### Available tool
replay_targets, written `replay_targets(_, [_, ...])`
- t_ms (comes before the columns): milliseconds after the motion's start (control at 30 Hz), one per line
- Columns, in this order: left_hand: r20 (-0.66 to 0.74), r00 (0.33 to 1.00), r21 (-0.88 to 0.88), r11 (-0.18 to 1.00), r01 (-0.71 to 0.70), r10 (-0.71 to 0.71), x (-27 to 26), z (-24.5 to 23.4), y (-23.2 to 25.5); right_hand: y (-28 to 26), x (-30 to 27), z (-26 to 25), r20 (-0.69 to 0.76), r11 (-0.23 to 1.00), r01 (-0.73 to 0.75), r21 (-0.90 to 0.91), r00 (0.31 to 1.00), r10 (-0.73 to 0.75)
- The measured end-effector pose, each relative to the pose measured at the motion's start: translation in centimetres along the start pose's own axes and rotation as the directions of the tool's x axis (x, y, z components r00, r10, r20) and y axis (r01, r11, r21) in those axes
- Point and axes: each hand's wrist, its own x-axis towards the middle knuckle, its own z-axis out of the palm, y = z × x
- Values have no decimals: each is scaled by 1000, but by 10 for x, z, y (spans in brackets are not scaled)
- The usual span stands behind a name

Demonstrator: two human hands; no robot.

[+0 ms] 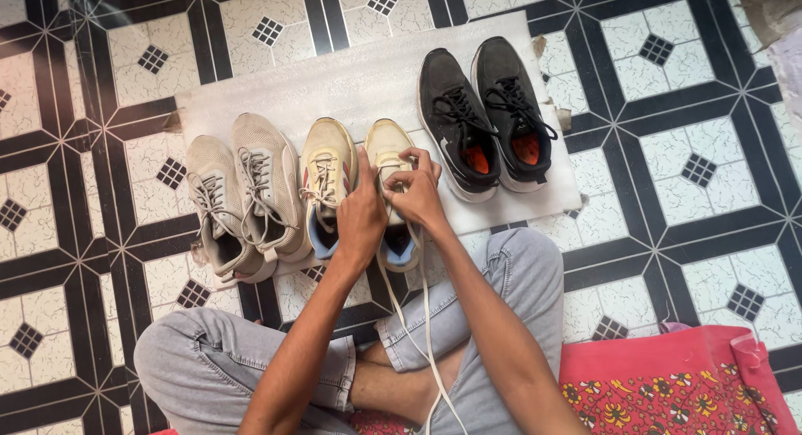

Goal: The person sits cross-legged on the floor and laces a pair of beige sneakers. They thread the laces through the eyelets, pull them tight, and tie a knot, repeating the process to secure the shoe.

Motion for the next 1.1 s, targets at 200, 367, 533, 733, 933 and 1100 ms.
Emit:
replay_targets(200, [9,1000,8,1000,-22,22,-1,-5,2,-30,-20,-14,-101,999,10,-39,995,-14])
replay_targets(367, [-38,996,-161,984,-80,75,2,-10,5,-49,-46,-37,-166,997,-52,-57,985,42])
replay_targets(533, [-10,996,-115,989,-92,91,10,-12,12,-42,-50,-36,-164,986,-110,-124,983,89])
replay_targets(733, [-74,996,19,999,-50,51,-4,-4,33,-21,-43,-35,-184,994,-82,-75,981,67])
replay_targets(933, [-109,992,19,998,-56,58,14,16,20,-15,-40,-41,-155,996,44,-72,986,-54])
replay_targets(1100, [-24,1000,-106,994,17,-20,44,22,-8,-17,-48,-33,-179,979,66,-194,979,-102])
